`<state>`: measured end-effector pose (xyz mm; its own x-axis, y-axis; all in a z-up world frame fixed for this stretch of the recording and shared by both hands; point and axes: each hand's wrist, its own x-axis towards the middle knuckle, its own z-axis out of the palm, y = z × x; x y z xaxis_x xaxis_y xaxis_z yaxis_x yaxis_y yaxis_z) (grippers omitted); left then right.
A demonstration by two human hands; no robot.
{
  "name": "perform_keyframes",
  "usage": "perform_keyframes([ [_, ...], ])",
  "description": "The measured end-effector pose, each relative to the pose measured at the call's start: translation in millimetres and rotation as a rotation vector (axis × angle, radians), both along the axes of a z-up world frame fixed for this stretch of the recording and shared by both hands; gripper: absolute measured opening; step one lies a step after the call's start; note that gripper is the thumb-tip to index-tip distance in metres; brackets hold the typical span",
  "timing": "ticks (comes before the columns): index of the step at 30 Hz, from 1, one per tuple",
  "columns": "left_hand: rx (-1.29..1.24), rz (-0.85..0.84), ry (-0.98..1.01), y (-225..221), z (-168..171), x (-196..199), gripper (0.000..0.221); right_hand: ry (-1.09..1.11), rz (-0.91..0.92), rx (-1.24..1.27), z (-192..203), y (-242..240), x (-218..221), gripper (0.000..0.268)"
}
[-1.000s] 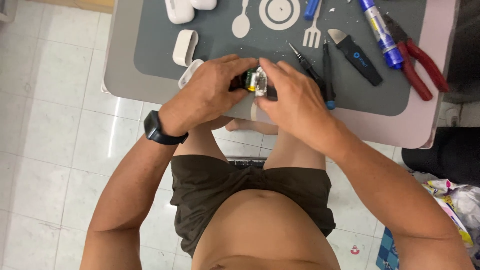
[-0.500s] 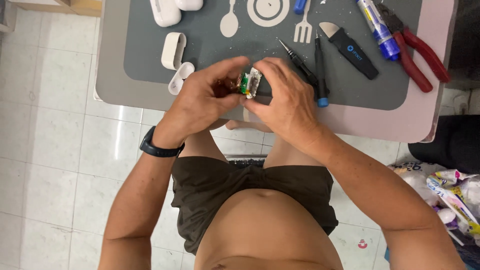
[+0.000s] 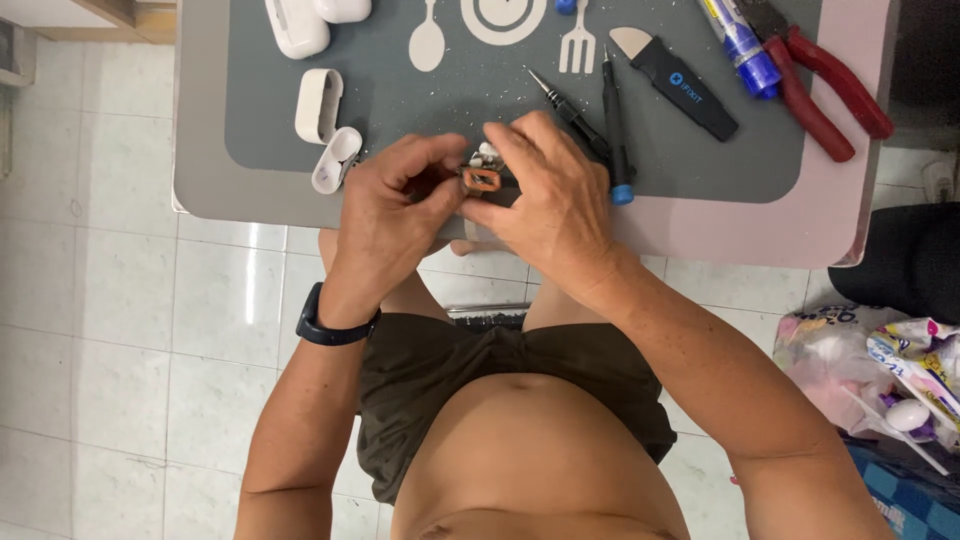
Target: Disassembling and inspecting small electronic components of an earbud using a screwdriver and marker.
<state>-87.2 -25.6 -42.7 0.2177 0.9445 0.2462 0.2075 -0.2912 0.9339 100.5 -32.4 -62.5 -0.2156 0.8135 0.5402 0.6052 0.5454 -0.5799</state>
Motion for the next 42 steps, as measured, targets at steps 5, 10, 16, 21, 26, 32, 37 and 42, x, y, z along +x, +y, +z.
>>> perform_keyframes([
  [5, 0.016, 0.087, 0.019, -0.6, -10.5, -3.0, 0.019, 0.008, 0.004, 0.026, 4.1, 1.7, 3.6, 0.059],
  [10, -0.121, 0.113, -0.084, -0.7, -22.8, -15.4, 0.017, 0.155, 0.102, -0.182, 8.1, 5.4, 10.8, 0.038],
  [16, -0.002, 0.044, -0.078, -6.1, -12.2, -10.8, 0.013, 0.152, -0.001, -0.235, -0.2, 5.1, 12.1, 0.026],
  [21, 0.11, -0.033, 0.026, -12.9, 6.2, -3.8, 0.015, 0.25, 0.012, -0.237, 3.0, 4.0, 8.3, 0.021],
  [26, 0.064, 0.077, 0.072, -21.3, 0.5, 4.3, 0.03, 0.261, 0.035, -0.214, -5.1, 3.7, 8.4, 0.018],
  [32, -0.135, 0.197, -0.189, -10.2, -25.8, 8.3, 0.036, 0.236, 0.083, -0.276, 16.0, 5.2, 12.0, 0.04],
  [37, -0.282, 0.207, -0.437, -8.6, -29.1, 5.7, 0.036, 0.396, 0.124, -0.44, 3.7, 7.5, 14.6, 0.031],
  [42, -0.314, 0.197, -0.48, -13.1, -7.4, 10.9, 0.036, 0.661, 0.217, -0.653, 16.0, 0.8, 15.6, 0.032],
])
